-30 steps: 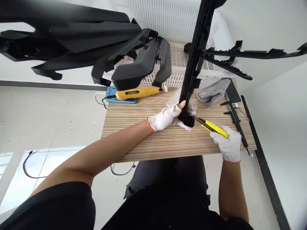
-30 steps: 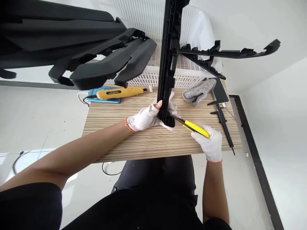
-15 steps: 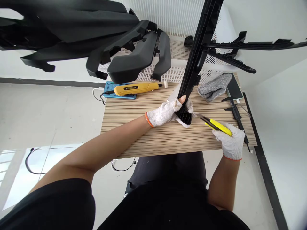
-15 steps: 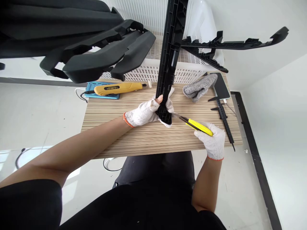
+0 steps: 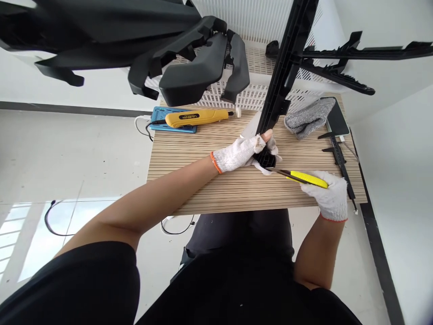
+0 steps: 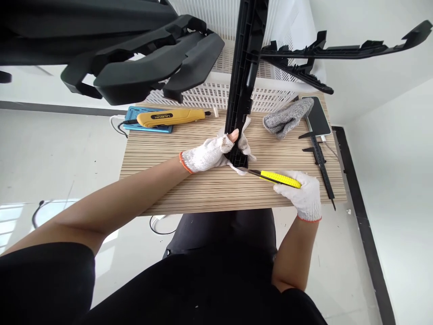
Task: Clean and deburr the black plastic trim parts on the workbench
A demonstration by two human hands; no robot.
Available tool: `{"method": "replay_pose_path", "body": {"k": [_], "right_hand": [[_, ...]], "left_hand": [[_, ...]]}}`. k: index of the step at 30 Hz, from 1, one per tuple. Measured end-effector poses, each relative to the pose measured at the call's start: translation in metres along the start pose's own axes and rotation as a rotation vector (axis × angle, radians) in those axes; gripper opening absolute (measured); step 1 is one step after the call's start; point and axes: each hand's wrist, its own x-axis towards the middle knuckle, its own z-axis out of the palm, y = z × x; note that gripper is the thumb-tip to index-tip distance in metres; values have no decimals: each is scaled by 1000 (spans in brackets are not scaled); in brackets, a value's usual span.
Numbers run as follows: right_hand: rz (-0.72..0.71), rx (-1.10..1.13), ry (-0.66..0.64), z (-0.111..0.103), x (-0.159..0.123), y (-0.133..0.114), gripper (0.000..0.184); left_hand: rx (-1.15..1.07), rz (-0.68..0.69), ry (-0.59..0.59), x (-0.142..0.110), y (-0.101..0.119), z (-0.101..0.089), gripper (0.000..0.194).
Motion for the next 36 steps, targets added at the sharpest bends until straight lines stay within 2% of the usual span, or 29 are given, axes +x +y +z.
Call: {"method": "replay_pose_path", "body": {"k": [4,7,10,14,17,19,23,26,29,32,36], "right_hand": [[11,-9,52,-1,-1,2,41],[-7,-26,-4,-1,-1,2,42],[-9,-16,48,-1,-2,0,42],[-54,-49,-25,-1,-3,-4,41],[-80,-22,39,0,-3,-4,42],[-86,-21,37,0,-3,-2,42],[-49,48,100,1,-3,4,44],[-36,55,60,0,-3,7,44],[-24,95,104,-1,-3,8,43],[-16,105,59,-1,-4,8,42],[-1,169,116,0,-5,5,40]], "left_hand": [[50,7,1,-1,-3,0,60],[35,-16,-12,-1,-2,-1,60],[27,-10,-17,-1,-2,-1,58],[16,-4,-31,-1,-2,-3,50],[-1,-5,-18,-1,-2,-2,50],[-12,-6,-16,-2,-1,0,51],[-30,-6,5,-3,1,3,48],[-32,-28,0,-3,1,3,46],[-40,-15,21,-3,1,3,46],[-39,-31,16,-3,3,4,46],[-23,-27,26,-4,4,5,49]]}}
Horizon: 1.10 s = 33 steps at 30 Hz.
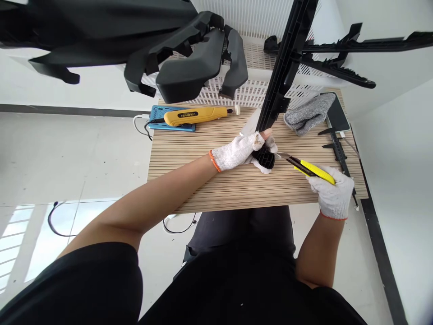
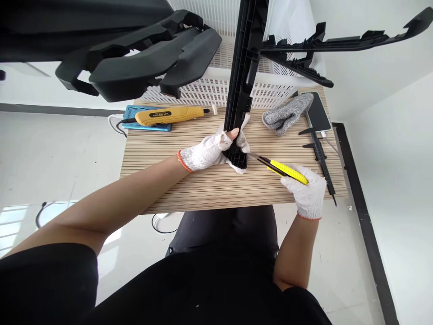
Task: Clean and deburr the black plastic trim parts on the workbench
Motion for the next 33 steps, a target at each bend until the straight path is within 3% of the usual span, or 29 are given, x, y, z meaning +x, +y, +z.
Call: {"method": "replay_pose_path", "body": {"k": [3,7,16,19,28,33], "right_hand": [[-10,-54,-81,1,0,-2,42],[-7,-46,3,1,0,-2,40],[3,-83,-75,3,-1,-5,43],[1,-63,-12,5,-2,-7,42],[-7,-110,-75,3,-2,-8,40],[-11,-58,-12,4,-1,-7,39]], "left_hand": [[1,-13,-5,1,-1,-1,50],[-15,14,-5,1,-2,-3,50],[-14,-27,-20,1,1,-3,51],[-26,-32,-7,2,-1,-4,48],[-62,-66,48,0,3,0,41],[-36,-66,63,0,3,0,40]]}}
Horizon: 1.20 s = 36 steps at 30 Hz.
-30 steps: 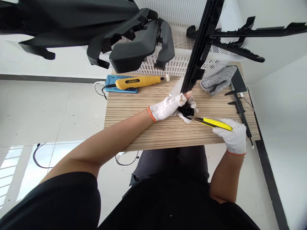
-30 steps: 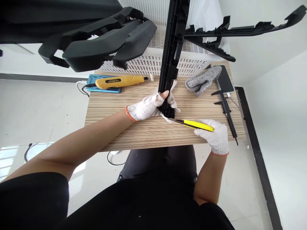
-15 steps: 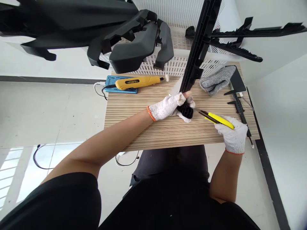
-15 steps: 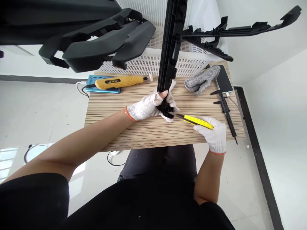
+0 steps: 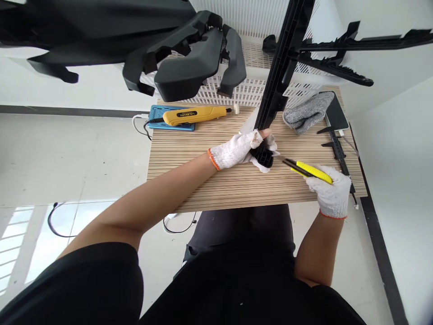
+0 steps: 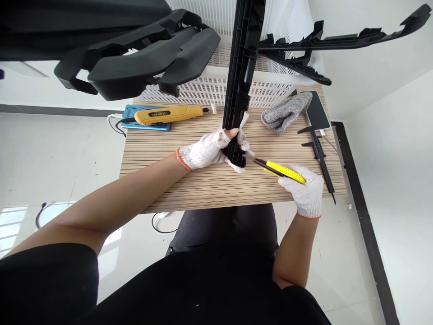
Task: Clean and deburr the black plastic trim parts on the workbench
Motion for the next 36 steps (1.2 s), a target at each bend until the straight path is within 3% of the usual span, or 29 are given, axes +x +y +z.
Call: {"method": "replay_pose_path", "body": {"k": [8,12,15,19,22,25,27,32,36], "right_hand": [[-13,2,-46,2,-2,-3,39],[-16,25,54,3,-2,0,38],[-15,-19,-16,2,-2,1,39],[-19,13,33,1,-3,-1,38],[-15,-13,-33,0,-4,-2,38],[-21,0,18,0,-4,-4,37],[-28,-11,-21,0,-4,-5,37],[-4,2,28,0,-3,-3,39],[1,-30,-4,0,-2,1,38]], "left_hand": [[19,33,-3,-1,-1,0,47],[37,42,-7,-1,-1,0,48],[41,50,-7,-2,0,1,47],[96,47,-2,-2,0,0,46],[122,63,-15,-2,-1,0,46],[161,76,2,-1,0,2,47],[180,79,2,-1,0,3,47],[142,75,-19,2,0,2,54],[102,74,14,2,-1,1,51]]}}
